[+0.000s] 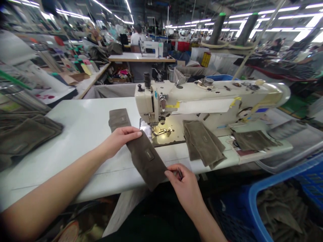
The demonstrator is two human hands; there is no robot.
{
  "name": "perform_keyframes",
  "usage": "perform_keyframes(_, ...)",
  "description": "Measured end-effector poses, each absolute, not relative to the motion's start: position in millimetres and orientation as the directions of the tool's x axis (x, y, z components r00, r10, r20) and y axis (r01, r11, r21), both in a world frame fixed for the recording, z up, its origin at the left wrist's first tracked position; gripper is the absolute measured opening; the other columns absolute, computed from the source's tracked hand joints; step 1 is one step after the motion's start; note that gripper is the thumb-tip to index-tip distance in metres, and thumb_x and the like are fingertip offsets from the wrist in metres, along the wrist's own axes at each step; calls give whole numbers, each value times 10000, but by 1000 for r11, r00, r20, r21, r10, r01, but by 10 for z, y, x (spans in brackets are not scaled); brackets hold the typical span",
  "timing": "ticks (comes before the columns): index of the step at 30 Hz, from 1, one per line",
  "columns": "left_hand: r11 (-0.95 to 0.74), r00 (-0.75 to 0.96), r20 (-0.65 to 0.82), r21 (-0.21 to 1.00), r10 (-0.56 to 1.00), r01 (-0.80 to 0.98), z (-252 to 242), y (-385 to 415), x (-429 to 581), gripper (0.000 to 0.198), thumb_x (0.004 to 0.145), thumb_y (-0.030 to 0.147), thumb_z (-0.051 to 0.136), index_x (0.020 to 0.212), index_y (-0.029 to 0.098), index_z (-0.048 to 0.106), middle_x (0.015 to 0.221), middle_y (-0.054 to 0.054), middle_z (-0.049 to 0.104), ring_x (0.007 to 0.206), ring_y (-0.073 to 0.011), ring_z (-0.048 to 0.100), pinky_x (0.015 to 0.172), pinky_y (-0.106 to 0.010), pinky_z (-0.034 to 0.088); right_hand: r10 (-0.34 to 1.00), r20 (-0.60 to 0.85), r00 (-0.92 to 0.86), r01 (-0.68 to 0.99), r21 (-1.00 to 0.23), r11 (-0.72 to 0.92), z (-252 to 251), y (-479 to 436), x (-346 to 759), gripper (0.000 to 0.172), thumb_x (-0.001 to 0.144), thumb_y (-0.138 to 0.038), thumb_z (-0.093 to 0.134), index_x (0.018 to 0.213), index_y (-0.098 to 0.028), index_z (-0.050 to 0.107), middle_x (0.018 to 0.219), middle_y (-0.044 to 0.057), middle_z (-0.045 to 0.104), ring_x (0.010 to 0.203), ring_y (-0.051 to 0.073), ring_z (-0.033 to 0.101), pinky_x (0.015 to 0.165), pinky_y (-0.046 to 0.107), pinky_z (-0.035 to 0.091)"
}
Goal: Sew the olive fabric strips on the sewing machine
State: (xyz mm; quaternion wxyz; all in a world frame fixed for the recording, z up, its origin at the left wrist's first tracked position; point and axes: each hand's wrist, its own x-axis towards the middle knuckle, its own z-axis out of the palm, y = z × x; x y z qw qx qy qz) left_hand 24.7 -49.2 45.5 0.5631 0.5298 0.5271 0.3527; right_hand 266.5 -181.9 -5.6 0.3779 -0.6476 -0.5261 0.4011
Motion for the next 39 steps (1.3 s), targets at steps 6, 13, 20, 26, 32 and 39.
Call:
perform_keyframes(6,173,91,-212,932,973,319,333,-307,363,269,615,409,770,725,165,742,699,-24,702,672,-172,600,633,-278,445,995,35,92,320,-947,3,-107,-1894,2495,191,839,-370,669,937,-208,642,715,-23,605,593,131,524,576,241,452)
perform_keyframes(13,-198,309,-70,629,949,751,258,-62,469,222,801,306,559,657,185,676,652,3,648,682,-172,584,653,-277,414,958,269,-96,459,-842,283,-224,-1915,2468,110,885,-166,595,965,-211,655,722,-37,566,548,107,491,548,223,437)
perform_keyframes(20,-210,248,-19,471,969,857,184,15,522,149,783,316,587,708,201,646,768,-26,693,718,-189,610,624,-281,401,834,503,-229,534,-651,540,-319,-1838,2505,178,956,-71,511,1037,-196,610,936,49,675,864,170,651,778,280,514)
perform_keyframes(26,-175,210,-33,437,977,882,206,28,546,151,799,321,580,725,208,647,803,-22,711,742,-192,625,624,-275,403,832,485,-269,657,-539,527,-269,-1813,2475,195,954,-84,500,1029,-182,651,969,65,641,809,177,641,689,283,493)
perform_keyframes(32,-129,184,-83,446,979,886,250,45,554,144,783,340,594,751,219,663,804,-13,716,750,-192,631,621,-272,398,858,435,-275,683,-540,493,-225,-1800,2436,170,957,-105,484,972,-176,638,962,66,651,820,184,647,685,286,492)
perform_keyframes(39,-72,131,-113,423,985,903,272,55,573,164,777,363,596,770,223,682,744,-23,699,747,-214,637,618,-279,396,881,396,-259,691,-561,456,-198,-1785,2420,184,975,-135,458,969,-195,632,961,67,658,829,184,639,703,288,493)
